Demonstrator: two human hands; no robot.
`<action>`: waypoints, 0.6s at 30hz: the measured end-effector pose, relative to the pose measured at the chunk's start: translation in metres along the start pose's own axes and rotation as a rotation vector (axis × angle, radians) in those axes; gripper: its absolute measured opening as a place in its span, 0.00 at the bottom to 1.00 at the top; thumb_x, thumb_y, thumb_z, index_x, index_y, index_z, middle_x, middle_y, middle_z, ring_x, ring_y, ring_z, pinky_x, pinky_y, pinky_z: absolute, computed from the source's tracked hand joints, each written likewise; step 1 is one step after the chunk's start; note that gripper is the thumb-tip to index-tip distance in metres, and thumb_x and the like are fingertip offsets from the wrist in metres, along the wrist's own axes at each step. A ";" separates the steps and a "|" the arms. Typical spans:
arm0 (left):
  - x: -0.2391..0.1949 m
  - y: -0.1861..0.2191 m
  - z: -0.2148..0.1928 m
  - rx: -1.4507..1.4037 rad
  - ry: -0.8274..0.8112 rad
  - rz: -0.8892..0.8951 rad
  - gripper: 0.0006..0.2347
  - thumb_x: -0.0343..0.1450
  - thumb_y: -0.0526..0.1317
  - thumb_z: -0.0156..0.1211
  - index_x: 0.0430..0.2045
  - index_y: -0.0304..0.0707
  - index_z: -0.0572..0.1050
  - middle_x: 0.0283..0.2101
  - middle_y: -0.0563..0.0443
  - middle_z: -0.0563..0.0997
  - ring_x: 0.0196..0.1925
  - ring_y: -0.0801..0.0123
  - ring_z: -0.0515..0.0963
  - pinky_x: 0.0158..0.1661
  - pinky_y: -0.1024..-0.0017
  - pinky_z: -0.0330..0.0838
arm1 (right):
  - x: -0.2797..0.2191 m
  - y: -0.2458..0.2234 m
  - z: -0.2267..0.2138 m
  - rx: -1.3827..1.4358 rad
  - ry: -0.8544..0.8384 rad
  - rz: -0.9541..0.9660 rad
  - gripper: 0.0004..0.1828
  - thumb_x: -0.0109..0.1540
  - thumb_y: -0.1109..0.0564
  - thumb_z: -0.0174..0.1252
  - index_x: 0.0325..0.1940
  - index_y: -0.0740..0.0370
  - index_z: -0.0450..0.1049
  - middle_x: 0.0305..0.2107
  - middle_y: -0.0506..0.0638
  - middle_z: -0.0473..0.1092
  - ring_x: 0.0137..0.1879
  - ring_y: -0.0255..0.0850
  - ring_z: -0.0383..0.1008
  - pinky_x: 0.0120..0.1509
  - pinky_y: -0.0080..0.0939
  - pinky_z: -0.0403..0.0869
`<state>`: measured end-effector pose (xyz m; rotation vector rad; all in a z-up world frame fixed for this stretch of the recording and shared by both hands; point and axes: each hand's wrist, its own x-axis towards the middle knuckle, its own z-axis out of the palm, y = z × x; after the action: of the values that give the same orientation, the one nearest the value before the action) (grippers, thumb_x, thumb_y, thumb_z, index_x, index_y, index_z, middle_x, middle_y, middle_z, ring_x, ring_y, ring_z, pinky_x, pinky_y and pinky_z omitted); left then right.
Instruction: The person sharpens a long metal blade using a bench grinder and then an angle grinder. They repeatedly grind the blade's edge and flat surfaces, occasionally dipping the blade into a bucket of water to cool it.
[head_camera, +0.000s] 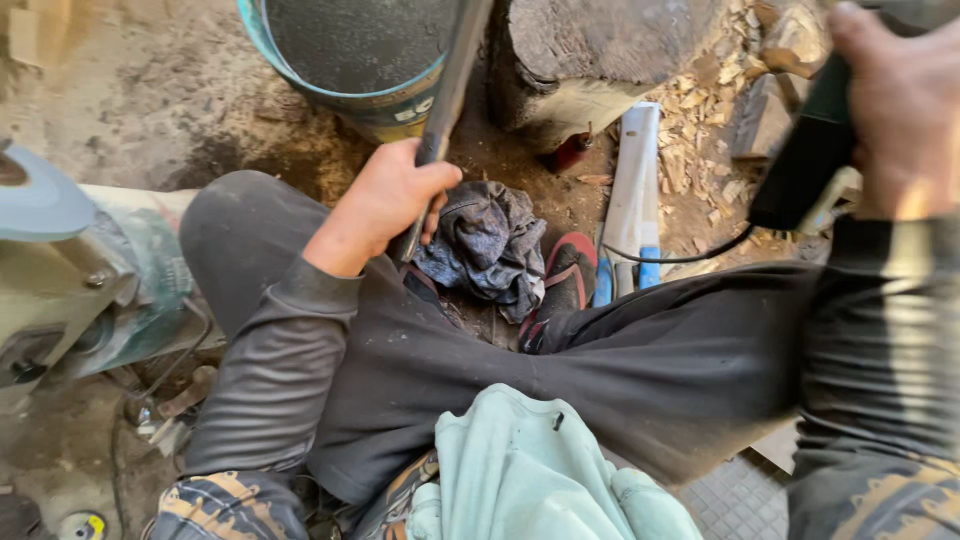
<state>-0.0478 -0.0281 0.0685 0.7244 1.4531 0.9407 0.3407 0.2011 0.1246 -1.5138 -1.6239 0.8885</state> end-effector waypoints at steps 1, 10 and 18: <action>-0.006 0.001 -0.007 -0.084 0.008 -0.018 0.13 0.68 0.44 0.62 0.34 0.31 0.71 0.20 0.55 0.74 0.16 0.73 0.73 0.16 0.71 0.70 | -0.005 -0.004 -0.001 0.016 0.000 0.026 0.25 0.64 0.49 0.70 0.53 0.65 0.67 0.36 0.49 0.73 0.36 0.36 0.75 0.40 0.36 0.76; 0.064 -0.004 -0.111 -0.923 -0.187 -0.350 0.12 0.72 0.44 0.65 0.26 0.41 0.67 0.22 0.57 0.74 0.20 0.76 0.74 0.21 0.78 0.70 | -0.002 0.035 0.008 0.174 -0.130 -0.325 0.19 0.69 0.62 0.65 0.60 0.71 0.70 0.50 0.53 0.74 0.51 0.38 0.78 0.59 0.37 0.78; 0.109 0.006 -0.129 -0.586 0.246 -0.334 0.19 0.74 0.52 0.50 0.30 0.30 0.73 0.22 0.50 0.79 0.19 0.73 0.78 0.19 0.80 0.77 | 0.003 0.072 0.011 0.076 -0.156 -0.608 0.36 0.68 0.69 0.64 0.75 0.71 0.52 0.61 0.61 0.66 0.65 0.48 0.75 0.71 0.42 0.79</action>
<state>-0.1873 0.0513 0.0171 -0.0661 1.3513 1.1398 0.3663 0.2090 0.0573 -0.8274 -1.9802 0.7198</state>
